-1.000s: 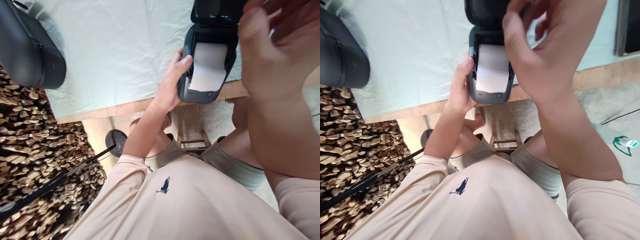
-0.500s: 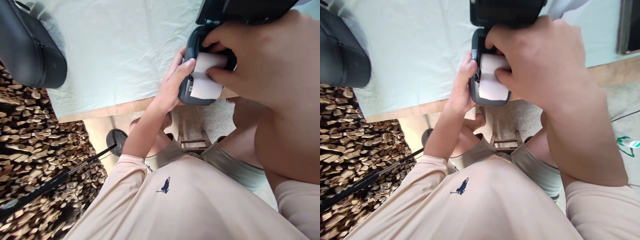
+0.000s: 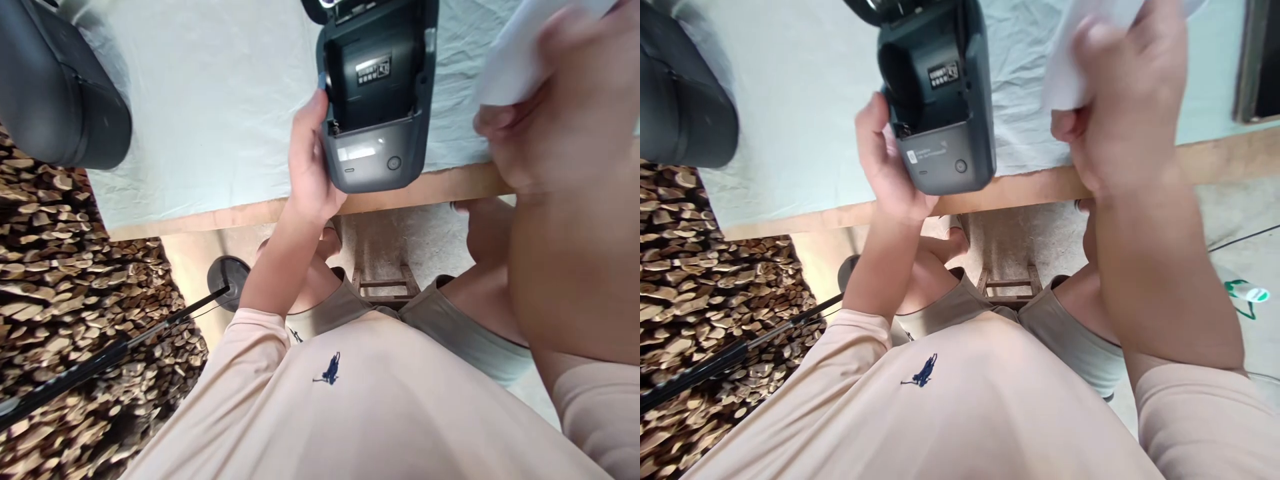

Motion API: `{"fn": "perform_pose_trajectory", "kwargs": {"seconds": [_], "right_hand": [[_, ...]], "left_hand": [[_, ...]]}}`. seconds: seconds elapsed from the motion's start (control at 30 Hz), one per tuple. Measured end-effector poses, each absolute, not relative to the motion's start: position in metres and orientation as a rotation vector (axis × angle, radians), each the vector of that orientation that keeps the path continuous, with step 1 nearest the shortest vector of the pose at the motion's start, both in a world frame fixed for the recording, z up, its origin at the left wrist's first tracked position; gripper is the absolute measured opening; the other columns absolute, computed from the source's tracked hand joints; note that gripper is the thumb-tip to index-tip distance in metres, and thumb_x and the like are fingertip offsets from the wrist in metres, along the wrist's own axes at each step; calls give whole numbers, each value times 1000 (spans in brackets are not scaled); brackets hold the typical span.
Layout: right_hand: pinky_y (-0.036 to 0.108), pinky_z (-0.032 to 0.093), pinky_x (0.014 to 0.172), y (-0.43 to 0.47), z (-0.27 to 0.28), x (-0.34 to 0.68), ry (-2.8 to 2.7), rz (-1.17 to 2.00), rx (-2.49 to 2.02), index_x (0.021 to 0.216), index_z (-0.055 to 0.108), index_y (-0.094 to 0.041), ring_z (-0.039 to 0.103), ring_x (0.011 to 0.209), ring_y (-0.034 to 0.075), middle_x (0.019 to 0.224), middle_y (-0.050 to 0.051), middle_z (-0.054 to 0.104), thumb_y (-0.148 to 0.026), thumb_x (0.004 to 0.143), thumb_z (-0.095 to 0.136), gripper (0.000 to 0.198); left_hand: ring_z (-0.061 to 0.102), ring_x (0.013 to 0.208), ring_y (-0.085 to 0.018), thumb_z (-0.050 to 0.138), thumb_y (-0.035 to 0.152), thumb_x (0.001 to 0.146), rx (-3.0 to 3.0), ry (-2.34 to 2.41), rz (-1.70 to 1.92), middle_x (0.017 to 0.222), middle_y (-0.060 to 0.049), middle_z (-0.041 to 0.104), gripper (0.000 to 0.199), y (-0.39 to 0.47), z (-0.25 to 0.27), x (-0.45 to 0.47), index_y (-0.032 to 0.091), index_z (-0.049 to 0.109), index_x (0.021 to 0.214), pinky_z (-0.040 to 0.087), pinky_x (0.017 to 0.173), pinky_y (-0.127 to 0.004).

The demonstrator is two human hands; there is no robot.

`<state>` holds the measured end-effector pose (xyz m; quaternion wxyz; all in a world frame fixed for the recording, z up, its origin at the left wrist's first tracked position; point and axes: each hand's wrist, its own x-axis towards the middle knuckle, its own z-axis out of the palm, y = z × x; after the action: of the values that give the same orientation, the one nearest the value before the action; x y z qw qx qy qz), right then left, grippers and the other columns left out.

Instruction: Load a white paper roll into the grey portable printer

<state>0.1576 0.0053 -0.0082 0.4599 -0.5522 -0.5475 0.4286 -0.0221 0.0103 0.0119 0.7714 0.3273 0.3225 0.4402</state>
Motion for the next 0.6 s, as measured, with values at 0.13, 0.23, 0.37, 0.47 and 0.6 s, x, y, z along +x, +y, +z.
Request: {"fn": "perform_pose_trajectory", "kwargs": {"seconds": [0.13,0.23,0.37,0.47,0.6], "right_hand": [[9,41,56,-3,-18,151,-1489,942,-1428,106,25,-19,40,66,-11,97,-1,38,-51,69,33,49],[7,43,88,-7,-21,154,-1605,775,-1521,104,40,-19,41,89,-9,103,-1,39,-45,63,46,49],[6,40,87,-7,-26,161,-1673,667,-1608,108,40,-23,43,91,-9,105,-4,41,-44,59,50,54],[6,40,88,-11,-22,159,-1717,670,-1677,113,34,-26,45,92,-9,102,-6,44,-39,64,45,52],[3,38,92,-18,-5,153,-1596,596,-1689,111,38,-22,43,98,-9,106,-6,41,-39,66,41,49]], "left_hand": [[29,121,-11,26,40,74,709,708,996,92,6,58,33,16,14,-29,29,55,86,36,99,-24],[26,123,-14,38,51,67,615,867,959,96,8,56,35,17,0,-33,31,52,92,37,98,-26],[24,124,-17,49,60,55,478,1015,954,92,3,57,52,18,-16,-36,26,50,94,37,99,-27],[30,121,-16,46,51,63,587,842,971,93,2,58,39,20,-10,-31,26,51,92,39,96,-24],[40,114,-14,26,40,74,780,665,971,91,1,57,34,21,3,-20,22,54,83,45,88,-23]]}}
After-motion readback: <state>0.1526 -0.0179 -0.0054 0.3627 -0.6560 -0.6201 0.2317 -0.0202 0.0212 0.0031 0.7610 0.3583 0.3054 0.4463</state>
